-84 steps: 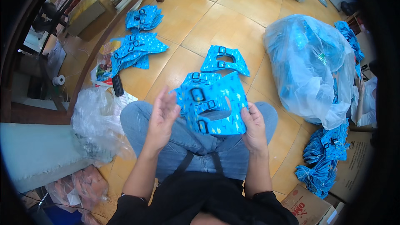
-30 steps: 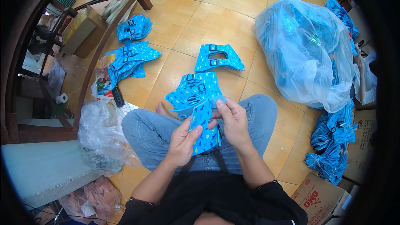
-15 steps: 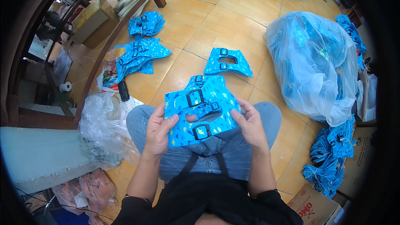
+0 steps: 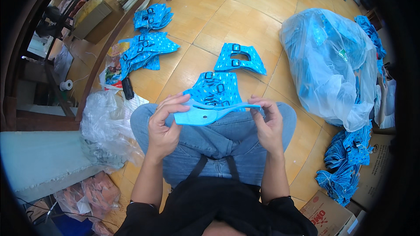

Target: The person sits on the floor and repeatedly folds blue patterned fabric items with buckles. They pick up each item, fold it into a compact shape, and place it into a growing stack on the floor.

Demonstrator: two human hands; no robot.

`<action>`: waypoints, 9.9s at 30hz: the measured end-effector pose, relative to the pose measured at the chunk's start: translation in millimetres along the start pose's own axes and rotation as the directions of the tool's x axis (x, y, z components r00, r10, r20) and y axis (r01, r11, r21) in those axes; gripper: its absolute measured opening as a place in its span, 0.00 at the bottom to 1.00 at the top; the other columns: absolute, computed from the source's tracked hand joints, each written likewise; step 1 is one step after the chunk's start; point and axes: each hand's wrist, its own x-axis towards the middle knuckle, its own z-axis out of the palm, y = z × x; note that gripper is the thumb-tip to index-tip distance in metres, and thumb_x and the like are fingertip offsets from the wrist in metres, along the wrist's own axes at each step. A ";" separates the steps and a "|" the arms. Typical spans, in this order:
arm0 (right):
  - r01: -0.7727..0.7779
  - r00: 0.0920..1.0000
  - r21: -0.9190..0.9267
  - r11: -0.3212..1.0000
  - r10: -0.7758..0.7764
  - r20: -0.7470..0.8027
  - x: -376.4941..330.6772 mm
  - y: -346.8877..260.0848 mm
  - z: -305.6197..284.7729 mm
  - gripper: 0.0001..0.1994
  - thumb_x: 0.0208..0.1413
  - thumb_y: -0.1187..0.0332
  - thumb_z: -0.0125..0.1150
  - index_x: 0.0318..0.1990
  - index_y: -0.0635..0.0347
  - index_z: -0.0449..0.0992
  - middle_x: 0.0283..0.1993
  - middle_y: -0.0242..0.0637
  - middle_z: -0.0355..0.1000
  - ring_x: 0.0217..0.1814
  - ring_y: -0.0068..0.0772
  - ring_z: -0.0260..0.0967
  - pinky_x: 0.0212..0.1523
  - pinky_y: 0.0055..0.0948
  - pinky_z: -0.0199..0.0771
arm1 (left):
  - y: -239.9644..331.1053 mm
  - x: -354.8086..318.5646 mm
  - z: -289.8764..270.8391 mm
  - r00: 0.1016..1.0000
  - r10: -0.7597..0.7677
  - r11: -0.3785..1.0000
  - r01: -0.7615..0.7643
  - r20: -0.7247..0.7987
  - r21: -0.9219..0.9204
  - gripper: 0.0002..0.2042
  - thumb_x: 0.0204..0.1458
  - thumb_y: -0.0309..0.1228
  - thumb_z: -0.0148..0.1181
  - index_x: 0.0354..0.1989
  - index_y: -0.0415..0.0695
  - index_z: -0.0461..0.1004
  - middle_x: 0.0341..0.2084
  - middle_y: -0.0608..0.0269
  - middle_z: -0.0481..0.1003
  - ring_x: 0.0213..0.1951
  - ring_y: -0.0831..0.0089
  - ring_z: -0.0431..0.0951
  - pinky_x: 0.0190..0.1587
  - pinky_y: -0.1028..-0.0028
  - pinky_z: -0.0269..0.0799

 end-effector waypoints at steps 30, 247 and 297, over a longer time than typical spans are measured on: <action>-0.559 0.799 0.759 0.334 0.460 0.386 0.5 -16.2 -18.5 0.21 0.62 0.65 0.48 0.59 0.67 0.62 0.37 0.46 0.77 0.30 0.30 0.77 0.25 0.19 0.76 | -8.9 -9.9 -2.9 0.842 -0.441 0.211 0.435 0.312 -0.875 0.16 0.62 0.37 0.46 0.49 0.38 0.67 0.40 0.47 0.77 0.42 0.63 0.80 0.40 0.72 0.78; -0.449 0.890 0.672 0.588 0.357 0.283 23.5 73.1 -19.9 0.14 0.61 0.67 0.49 0.51 0.62 0.68 0.36 0.35 0.75 0.35 0.24 0.73 0.31 0.20 0.70 | -5.2 4.5 3.9 0.925 -0.371 0.653 0.320 0.078 -0.686 0.29 0.48 0.15 0.39 0.64 0.36 0.53 0.58 0.48 0.64 0.52 0.60 0.73 0.50 0.61 0.76; -0.450 0.891 0.676 0.583 0.335 0.305 20.3 71.5 -20.3 0.14 0.62 0.66 0.50 0.52 0.61 0.68 0.36 0.35 0.75 0.35 0.24 0.72 0.32 0.20 0.70 | 3.8 1.2 4.7 0.929 -0.362 0.676 0.322 0.083 -0.663 0.28 0.51 0.15 0.43 0.64 0.36 0.52 0.55 0.50 0.67 0.50 0.65 0.74 0.48 0.64 0.78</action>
